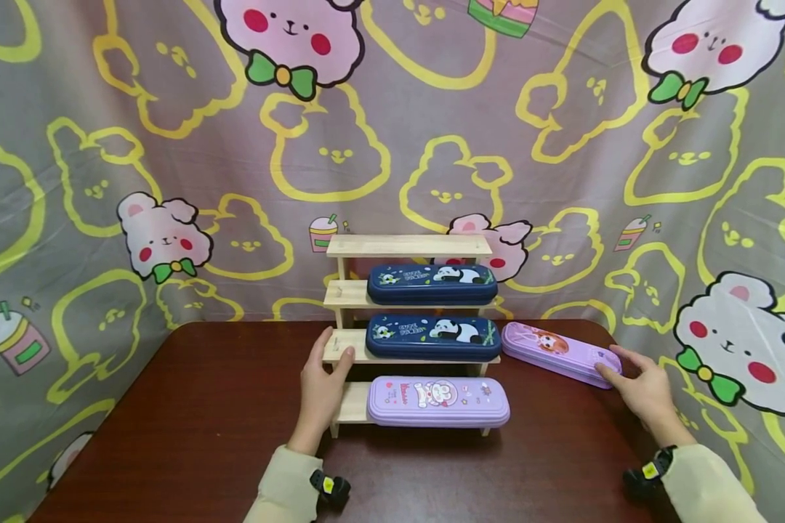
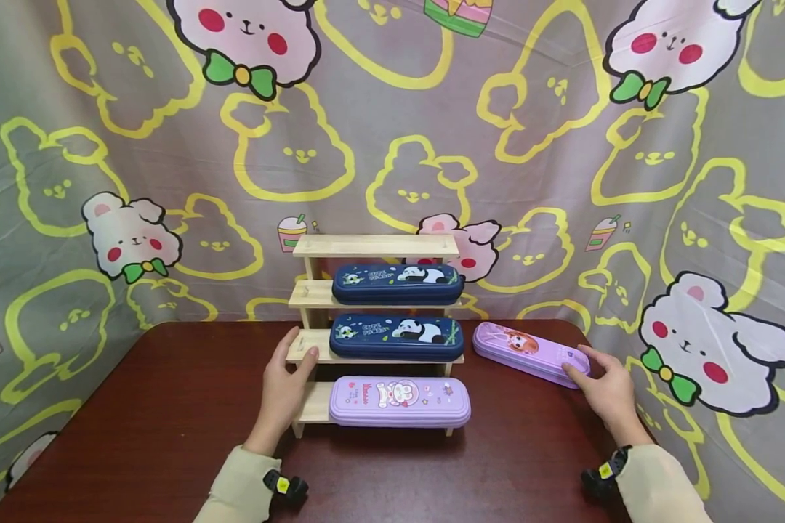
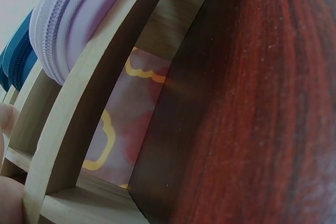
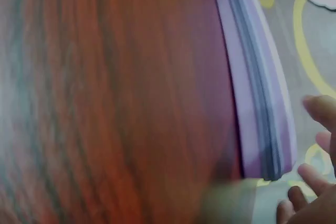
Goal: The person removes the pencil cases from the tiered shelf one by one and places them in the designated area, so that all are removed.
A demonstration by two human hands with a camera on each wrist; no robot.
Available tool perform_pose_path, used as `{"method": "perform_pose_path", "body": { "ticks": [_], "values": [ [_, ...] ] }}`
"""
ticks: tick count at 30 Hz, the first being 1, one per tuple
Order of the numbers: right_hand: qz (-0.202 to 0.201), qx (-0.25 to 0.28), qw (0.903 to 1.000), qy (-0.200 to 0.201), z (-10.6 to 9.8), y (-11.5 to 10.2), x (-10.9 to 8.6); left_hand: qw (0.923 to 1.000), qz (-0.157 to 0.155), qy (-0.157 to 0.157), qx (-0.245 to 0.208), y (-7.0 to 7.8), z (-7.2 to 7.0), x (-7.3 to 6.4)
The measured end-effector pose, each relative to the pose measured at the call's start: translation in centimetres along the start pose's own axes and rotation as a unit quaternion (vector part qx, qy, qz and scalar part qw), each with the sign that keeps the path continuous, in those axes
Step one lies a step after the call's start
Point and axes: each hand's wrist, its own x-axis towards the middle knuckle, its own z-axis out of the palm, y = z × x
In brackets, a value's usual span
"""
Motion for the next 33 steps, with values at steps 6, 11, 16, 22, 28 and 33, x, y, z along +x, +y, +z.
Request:
{"method": "perform_pose_path", "body": {
  "ticks": [6,11,16,22,28,33],
  "values": [
    [-0.066,0.013,0.9966,0.048,0.4,-2.3,-0.6,1.0,0.0,0.001,0.002,0.1,-0.1,0.1],
    [-0.114,0.029,0.9913,0.059,1.3,-3.8,-0.9,1.0,0.002,0.001,0.005,0.0,0.0,0.1],
    [-0.138,0.06,0.987,0.057,2.2,-5.4,-1.1,1.0,0.005,0.002,0.006,-0.1,0.1,0.1],
    [-0.179,0.11,0.9764,0.05,3.3,-7.5,-1.3,1.0,0.006,0.003,0.005,-0.2,0.1,0.1],
    [-0.202,0.139,0.969,0.028,4.2,-9.5,-1.2,1.0,0.005,0.003,0.007,-0.2,0.1,0.0],
    [-0.209,0.13,0.9692,0.002,4.7,-11.2,-1.1,0.9999,0.007,0.002,0.007,-0.2,0.1,0.0]
  ]
}}
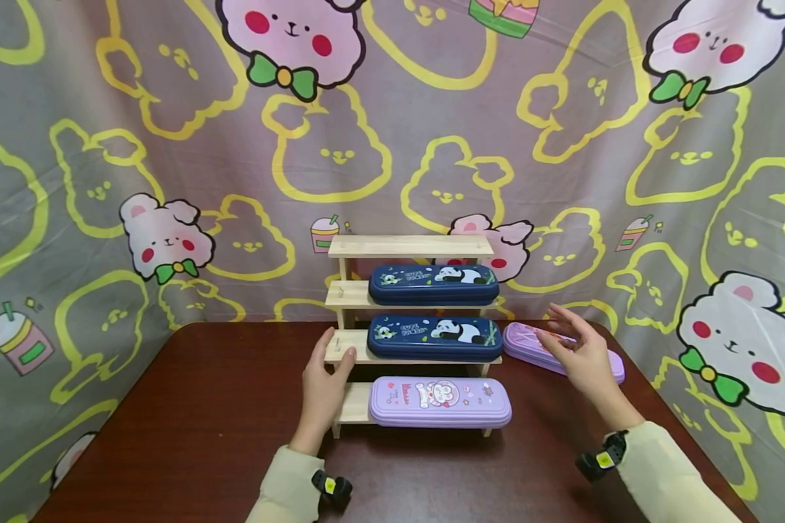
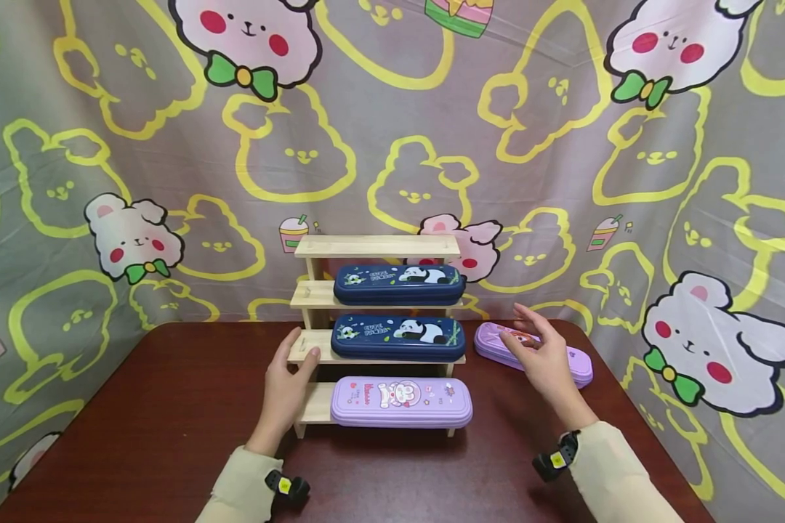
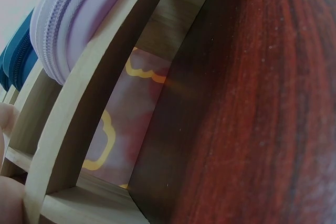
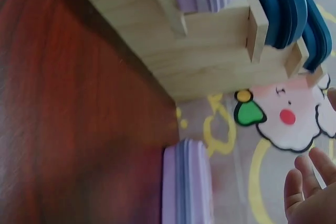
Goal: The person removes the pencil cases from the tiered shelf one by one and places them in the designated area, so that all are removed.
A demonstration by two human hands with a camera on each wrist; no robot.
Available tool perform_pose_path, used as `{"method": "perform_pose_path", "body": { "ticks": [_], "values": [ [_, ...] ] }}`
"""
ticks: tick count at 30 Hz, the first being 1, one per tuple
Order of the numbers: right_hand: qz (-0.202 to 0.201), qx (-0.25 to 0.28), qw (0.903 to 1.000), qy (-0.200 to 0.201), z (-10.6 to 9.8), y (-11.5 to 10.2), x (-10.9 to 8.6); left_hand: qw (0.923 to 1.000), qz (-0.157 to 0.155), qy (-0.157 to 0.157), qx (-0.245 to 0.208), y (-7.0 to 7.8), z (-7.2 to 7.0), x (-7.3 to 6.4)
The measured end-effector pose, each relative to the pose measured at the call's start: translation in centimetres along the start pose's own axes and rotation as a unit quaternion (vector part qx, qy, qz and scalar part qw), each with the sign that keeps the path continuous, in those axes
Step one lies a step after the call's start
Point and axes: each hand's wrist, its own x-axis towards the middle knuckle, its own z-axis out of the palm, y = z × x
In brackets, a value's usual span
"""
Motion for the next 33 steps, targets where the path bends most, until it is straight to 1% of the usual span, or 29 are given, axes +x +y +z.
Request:
{"method": "perform_pose_path", "body": {
  "ticks": [3,8,11,15,19,22,25,29,33],
  "values": [
    [-0.013,0.006,0.9998,-0.012,0.6,-0.9,0.5,1.0,-0.001,0.0,-0.001,0.0,-0.1,0.0],
    [-0.038,0.008,0.9989,-0.026,1.6,-4.3,1.0,1.0,-0.001,0.001,-0.002,0.0,-0.1,-0.1],
    [-0.041,0.01,0.9984,-0.037,2.4,-4.4,1.6,1.0,0.0,0.003,-0.003,-0.1,-0.1,-0.2],
    [-0.034,0.009,0.9978,-0.057,3.3,-3.2,2.5,1.0,0.001,0.004,-0.005,-0.1,-0.1,-0.2],
    [-0.021,0.011,0.9966,-0.078,3.9,-3.9,3.2,1.0,0.0,0.005,-0.005,-0.1,-0.1,-0.2],
    [-0.014,0.025,0.9958,-0.087,4.2,-4.4,3.6,1.0,-0.001,0.006,-0.005,0.0,-0.1,-0.2],
    [-0.012,0.039,0.9947,-0.095,4.6,-5.0,4.2,1.0,0.0,0.005,-0.004,0.0,-0.1,-0.2],
    [-0.013,0.052,0.9919,-0.115,5.2,-5.8,5.0,1.0,0.001,0.005,-0.002,0.1,0.0,-0.1],
    [-0.002,0.058,0.9887,-0.138,5.6,-7.3,5.6,1.0,0.0,0.005,-0.003,0.2,0.0,-0.1]
  ]
}}
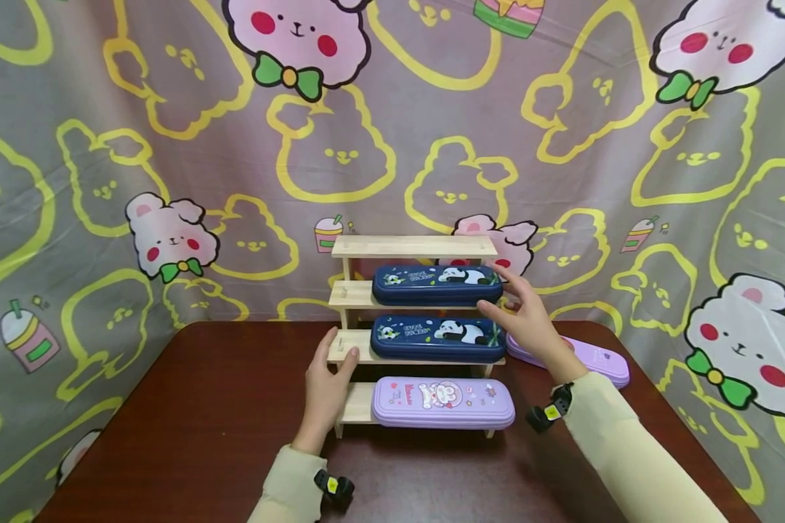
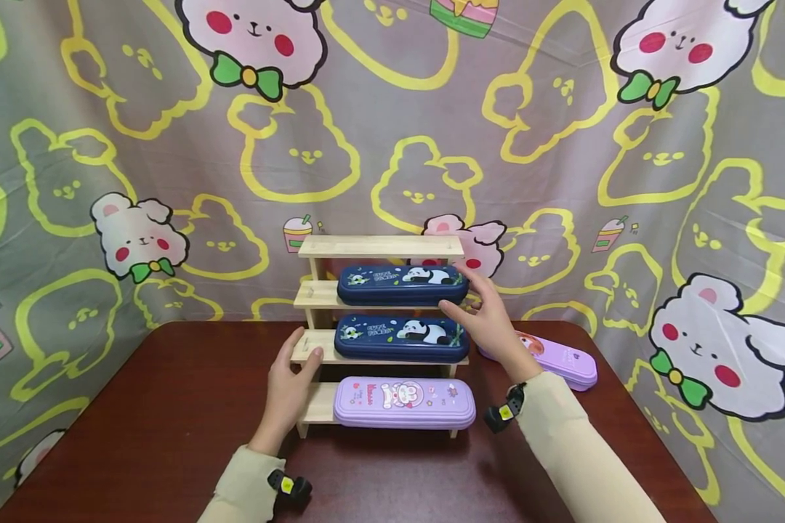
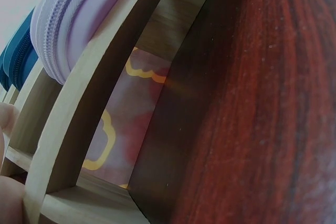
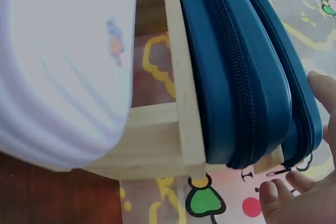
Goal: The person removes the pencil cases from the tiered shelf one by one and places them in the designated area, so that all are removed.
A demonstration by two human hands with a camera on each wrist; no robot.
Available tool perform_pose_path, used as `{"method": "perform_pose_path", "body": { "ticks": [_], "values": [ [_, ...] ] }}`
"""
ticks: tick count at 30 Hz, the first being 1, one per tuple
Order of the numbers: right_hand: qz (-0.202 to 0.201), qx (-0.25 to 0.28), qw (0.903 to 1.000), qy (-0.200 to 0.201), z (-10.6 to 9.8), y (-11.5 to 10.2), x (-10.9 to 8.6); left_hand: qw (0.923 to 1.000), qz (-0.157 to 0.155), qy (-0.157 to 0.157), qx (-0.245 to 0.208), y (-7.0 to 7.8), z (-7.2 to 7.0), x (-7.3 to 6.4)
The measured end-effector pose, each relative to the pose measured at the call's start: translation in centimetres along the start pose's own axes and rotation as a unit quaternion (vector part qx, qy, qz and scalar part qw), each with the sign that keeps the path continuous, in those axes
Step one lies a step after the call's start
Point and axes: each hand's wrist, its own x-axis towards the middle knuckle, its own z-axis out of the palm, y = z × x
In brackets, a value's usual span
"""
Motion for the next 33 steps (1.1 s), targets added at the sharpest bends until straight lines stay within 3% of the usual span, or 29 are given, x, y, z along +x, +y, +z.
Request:
{"method": "perform_pose_path", "body": {
  "ticks": [5,10,15,21,27,33],
  "values": [
    [0.014,0.014,0.9996,-0.02,0.3,-2.0,0.2,1.0,-0.002,-0.001,-0.004,0.2,0.1,0.0],
    [0.025,-0.005,0.9996,-0.008,0.7,-0.4,0.9,1.0,0.0,-0.001,-0.007,0.3,0.1,0.0],
    [0.011,-0.016,0.9996,0.023,0.9,1.1,1.2,1.0,0.003,-0.001,-0.008,0.3,0.1,0.0],
    [0.012,-0.013,0.9982,0.057,0.8,1.3,0.7,1.0,0.002,0.0,-0.009,0.3,0.1,0.0],
    [0.022,0.0,0.9975,0.067,0.3,1.3,0.1,1.0,-0.001,-0.002,-0.01,0.3,0.1,-0.1],
    [0.03,-0.021,0.9964,0.076,-0.2,1.2,-0.8,1.0,0.0,0.0,-0.01,0.2,0.0,-0.1]
  ]
}}
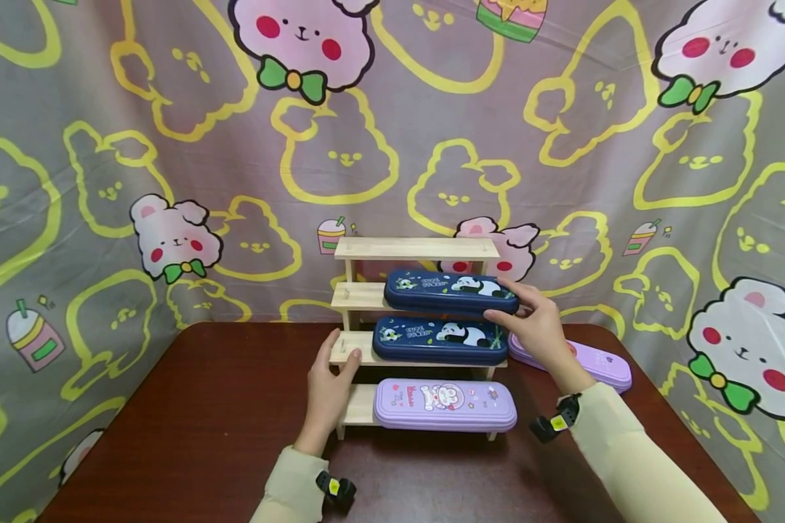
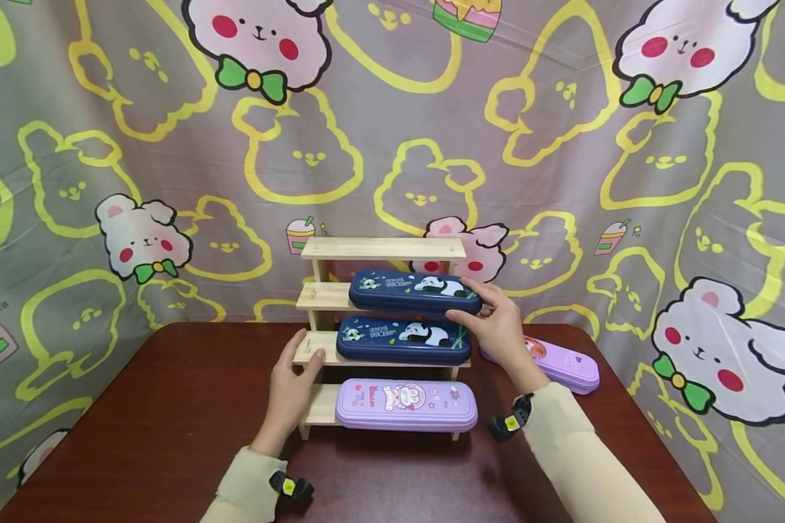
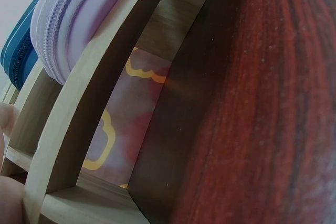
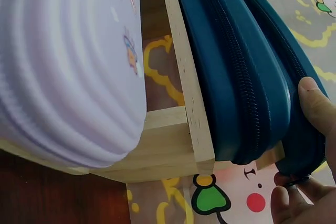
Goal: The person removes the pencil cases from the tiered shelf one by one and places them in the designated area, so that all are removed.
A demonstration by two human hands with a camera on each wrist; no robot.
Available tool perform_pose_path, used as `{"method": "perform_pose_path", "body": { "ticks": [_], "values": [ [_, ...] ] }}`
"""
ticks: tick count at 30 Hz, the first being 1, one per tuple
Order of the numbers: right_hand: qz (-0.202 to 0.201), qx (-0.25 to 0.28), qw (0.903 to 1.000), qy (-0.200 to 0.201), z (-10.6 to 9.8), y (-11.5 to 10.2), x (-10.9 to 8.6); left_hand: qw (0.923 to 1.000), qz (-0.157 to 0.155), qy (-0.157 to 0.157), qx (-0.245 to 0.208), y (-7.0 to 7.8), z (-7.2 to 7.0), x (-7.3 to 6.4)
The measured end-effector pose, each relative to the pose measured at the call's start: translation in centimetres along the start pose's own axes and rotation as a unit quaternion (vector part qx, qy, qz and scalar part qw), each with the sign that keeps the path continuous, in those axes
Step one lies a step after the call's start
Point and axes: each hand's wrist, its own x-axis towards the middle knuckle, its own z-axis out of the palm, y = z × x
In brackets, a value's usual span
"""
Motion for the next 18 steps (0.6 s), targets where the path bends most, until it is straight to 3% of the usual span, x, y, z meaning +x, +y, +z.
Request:
{"method": "perform_pose_path", "body": {
  "ticks": [18],
  "values": [
    [-0.003,-0.032,0.9981,0.053,-2.9,0.5,-2.8,1.0,0.0,0.003,0.0,-0.2,0.0,0.0]
  ]
}}
